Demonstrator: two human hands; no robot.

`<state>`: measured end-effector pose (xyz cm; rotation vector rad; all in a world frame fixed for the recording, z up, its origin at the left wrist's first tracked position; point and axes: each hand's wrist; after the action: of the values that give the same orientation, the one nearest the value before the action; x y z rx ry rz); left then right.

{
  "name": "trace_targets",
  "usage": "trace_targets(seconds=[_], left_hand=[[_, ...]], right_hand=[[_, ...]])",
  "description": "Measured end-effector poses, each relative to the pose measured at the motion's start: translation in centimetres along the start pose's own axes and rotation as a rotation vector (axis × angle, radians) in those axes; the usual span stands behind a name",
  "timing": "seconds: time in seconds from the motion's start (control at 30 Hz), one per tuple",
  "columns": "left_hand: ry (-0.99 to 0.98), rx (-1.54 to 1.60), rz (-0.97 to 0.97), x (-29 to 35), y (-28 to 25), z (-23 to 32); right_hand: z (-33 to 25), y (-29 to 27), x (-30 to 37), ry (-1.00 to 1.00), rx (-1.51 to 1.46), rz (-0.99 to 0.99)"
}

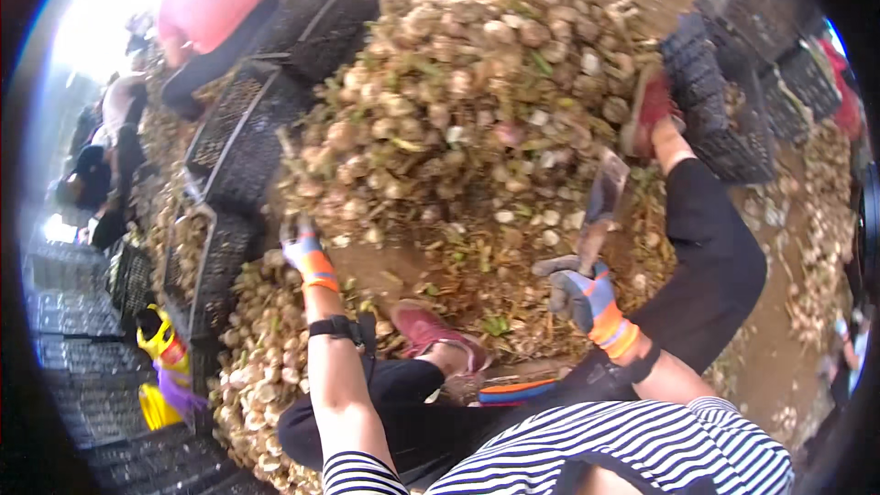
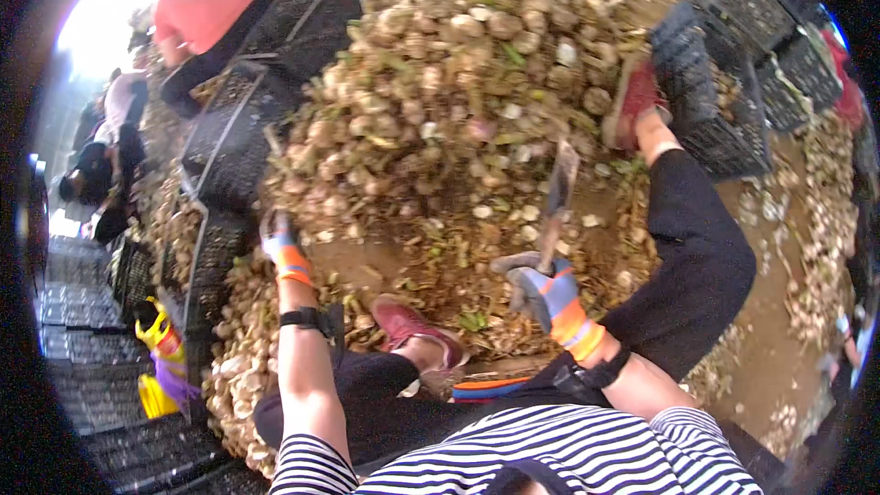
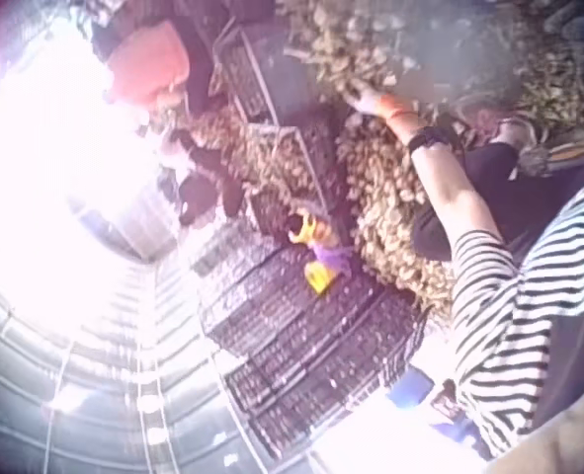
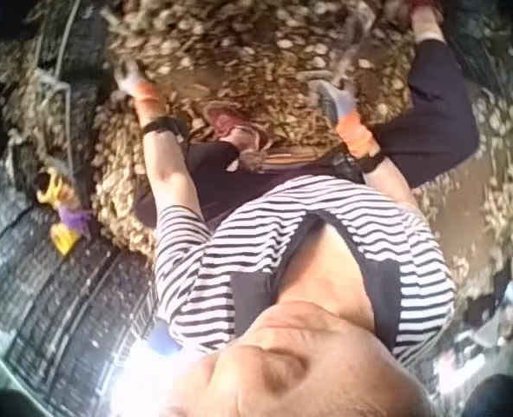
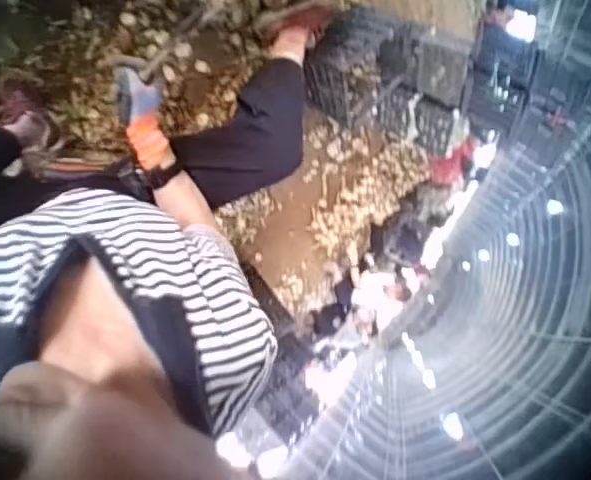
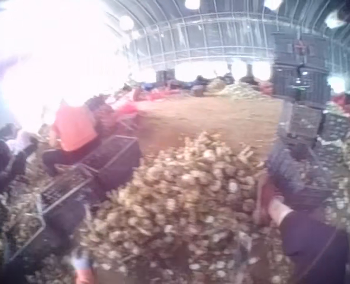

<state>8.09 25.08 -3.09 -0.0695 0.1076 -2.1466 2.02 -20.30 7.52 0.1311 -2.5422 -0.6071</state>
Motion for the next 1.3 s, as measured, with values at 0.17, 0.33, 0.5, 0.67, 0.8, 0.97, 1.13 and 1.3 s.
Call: trace_targets(seconds=[0.17,0.33,0.5,0.67,0.8,0.97,1.13,1.3], left_hand=[[0.229,-1.156,-0.496,12.9,13.7,-6.7],[0.137,-1.293,-0.602,16.2,15.1,-11.6],[0.040,-0.660,-0.391,18.4,13.2,-13.8],[-0.129,-0.927,-0.423,18.3,14.3,-12.7],[-0.134,-1.187,-0.494,17.4,14.2,-13.7],[-0.454,0.218,-0.613,21.8,15.6,-5.5],[-0.222,0.320,-0.620,21.9,12.6,-3.5],[-0.504,0.338,-0.643,26.0,11.2,4.4]], right_hand=[[-1.2,-2.1,-0.5,-0.013,-0.083,0.030],[-1.3,-2.4,-0.5,0.052,-0.197,0.038],[-0.9,-2.3,-1.0,0.066,-0.246,0.009],[-1.3,-1.4,-0.4,0.055,-0.028,0.050],[-1.7,-0.8,0.4,0.028,0.022,0.008],[-1.5,-3.7,-0.8,-0.069,0.097,-0.062],[2.3,-4.6,-2.6,-0.300,1.058,-0.114],[-2.3,-0.9,0.5,-0.126,1.566,-0.365]])
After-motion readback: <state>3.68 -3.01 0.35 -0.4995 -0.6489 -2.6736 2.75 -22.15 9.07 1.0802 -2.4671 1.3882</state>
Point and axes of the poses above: each hand's wrist, its own x-axis away from the middle knuckle, its own y-axis out of the palm, z = x × y, and after that the axes turned 11 degrees about -x, right-handed
